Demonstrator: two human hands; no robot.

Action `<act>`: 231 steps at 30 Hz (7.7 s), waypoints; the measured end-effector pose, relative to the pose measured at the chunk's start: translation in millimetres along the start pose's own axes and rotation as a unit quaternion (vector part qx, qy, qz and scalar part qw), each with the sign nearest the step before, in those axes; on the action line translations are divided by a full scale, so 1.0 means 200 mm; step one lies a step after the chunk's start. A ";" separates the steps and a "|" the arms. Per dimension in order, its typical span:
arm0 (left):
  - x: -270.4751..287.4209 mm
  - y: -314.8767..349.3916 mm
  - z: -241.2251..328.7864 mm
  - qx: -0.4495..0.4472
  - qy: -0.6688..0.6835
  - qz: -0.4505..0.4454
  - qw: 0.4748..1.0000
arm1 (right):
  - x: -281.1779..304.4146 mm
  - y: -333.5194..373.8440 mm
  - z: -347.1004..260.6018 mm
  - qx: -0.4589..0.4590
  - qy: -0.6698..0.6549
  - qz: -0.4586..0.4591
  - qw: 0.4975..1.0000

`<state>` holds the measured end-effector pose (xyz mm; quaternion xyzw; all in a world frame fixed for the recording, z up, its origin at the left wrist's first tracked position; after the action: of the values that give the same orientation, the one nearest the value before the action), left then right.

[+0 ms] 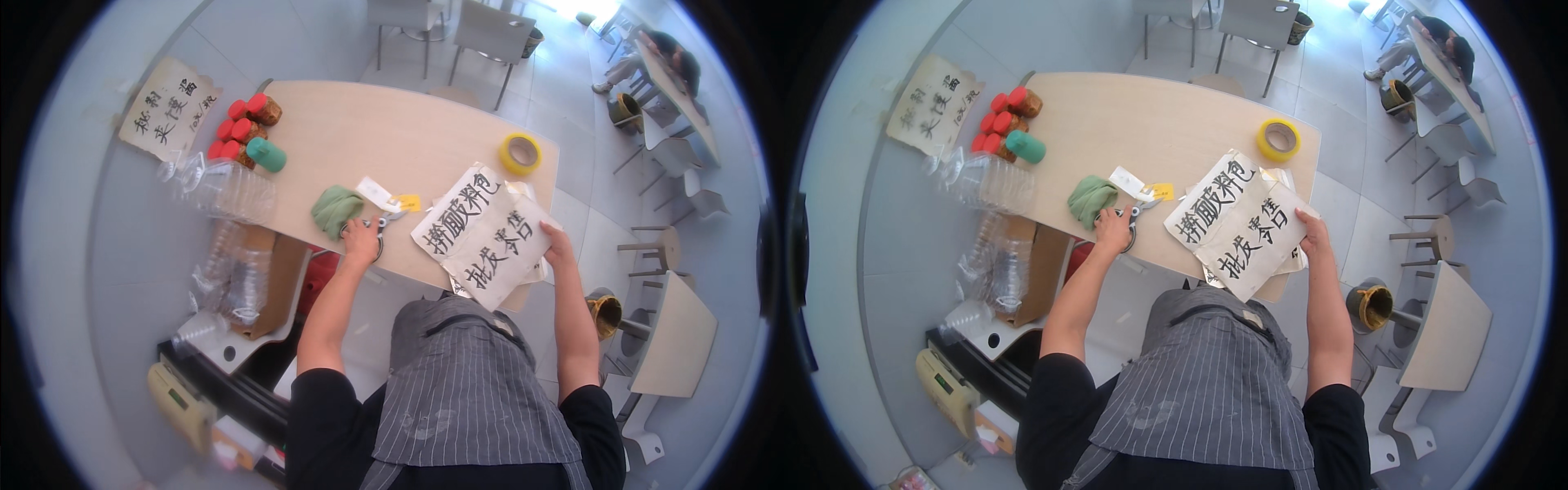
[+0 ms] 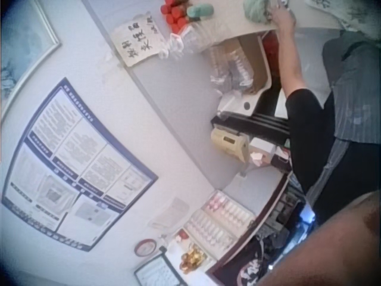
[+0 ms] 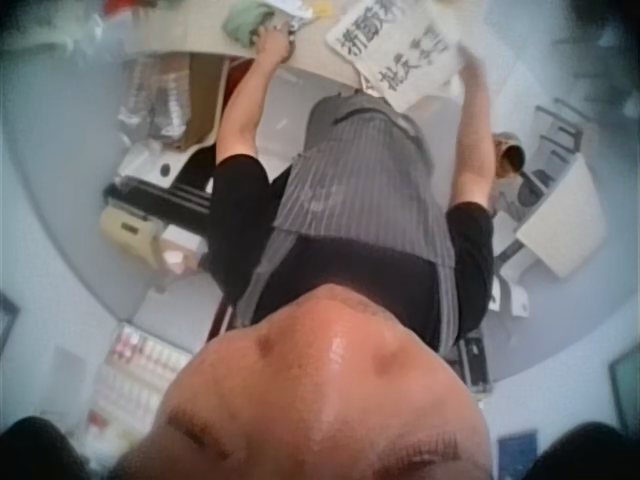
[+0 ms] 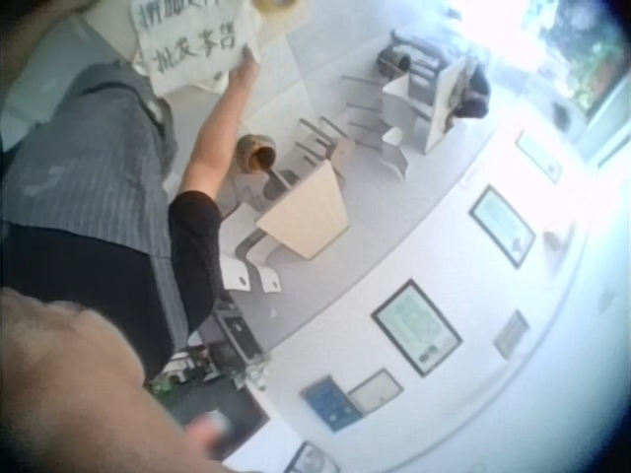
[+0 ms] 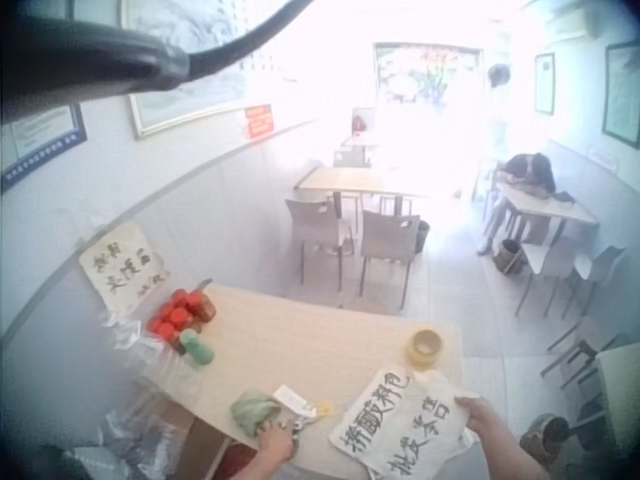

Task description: The person uses scissors to trim the edges of several sheets of paper with Chinese characters. They handle the paper one at a time, cutting along the borders and stacking the finished pieces on the table.

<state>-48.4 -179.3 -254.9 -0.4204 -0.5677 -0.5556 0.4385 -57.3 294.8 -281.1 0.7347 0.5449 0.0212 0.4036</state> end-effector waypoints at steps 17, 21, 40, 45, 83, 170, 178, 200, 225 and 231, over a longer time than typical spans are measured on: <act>0.04 -0.33 0.00 -0.028 0.098 0.043 0.994 | 0.31 -0.01 0.21 0.090 0.142 0.152 0.974; 0.14 -0.31 0.07 -0.052 0.080 0.031 0.995 | 0.32 0.06 0.22 0.073 0.146 0.169 0.972; 0.27 -0.31 0.16 -0.080 -0.080 0.034 0.993 | 0.27 0.11 0.25 0.047 0.120 0.149 0.980; 0.26 -0.32 0.15 -0.064 -0.122 0.040 0.990 | 0.28 0.10 0.26 0.045 0.122 0.152 0.980; 0.03 -0.14 0.47 0.064 0.744 -0.066 0.661 | 0.04 0.29 0.23 0.149 -0.079 0.016 0.986; 0.23 -0.45 -0.21 0.081 0.354 0.217 0.906 | 0.33 0.70 0.19 0.083 0.143 0.031 0.986; 0.22 -0.52 -0.06 -0.004 0.180 0.137 0.974 | -0.29 0.31 -0.05 0.096 0.117 0.007 0.988; 0.03 -0.45 -0.42 0.182 0.821 0.288 0.459 | -0.89 -0.35 -0.03 0.351 0.758 0.011 0.550; 0.10 0.05 0.81 -0.121 0.346 0.187 0.911 | -0.59 -0.08 0.34 0.112 0.650 0.046 0.750; 0.00 0.08 1.05 -0.055 0.250 0.125 0.958 | -0.37 0.02 0.37 0.135 0.627 0.058 0.765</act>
<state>-40.2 31.5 -250.0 -0.3589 -0.3512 -0.6138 0.6091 -49.9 192.8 -298.3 0.6351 0.6299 0.4269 -0.1330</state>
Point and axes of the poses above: each hand's wrist, its own y-axis away from the middle knuckle, its own x-axis out of the back of the hand, z = x × y, the point moved 10 cm from there along -y, towards the middle knuckle, and after that the axes turned 1 degree about x, right-handed, at the moved point
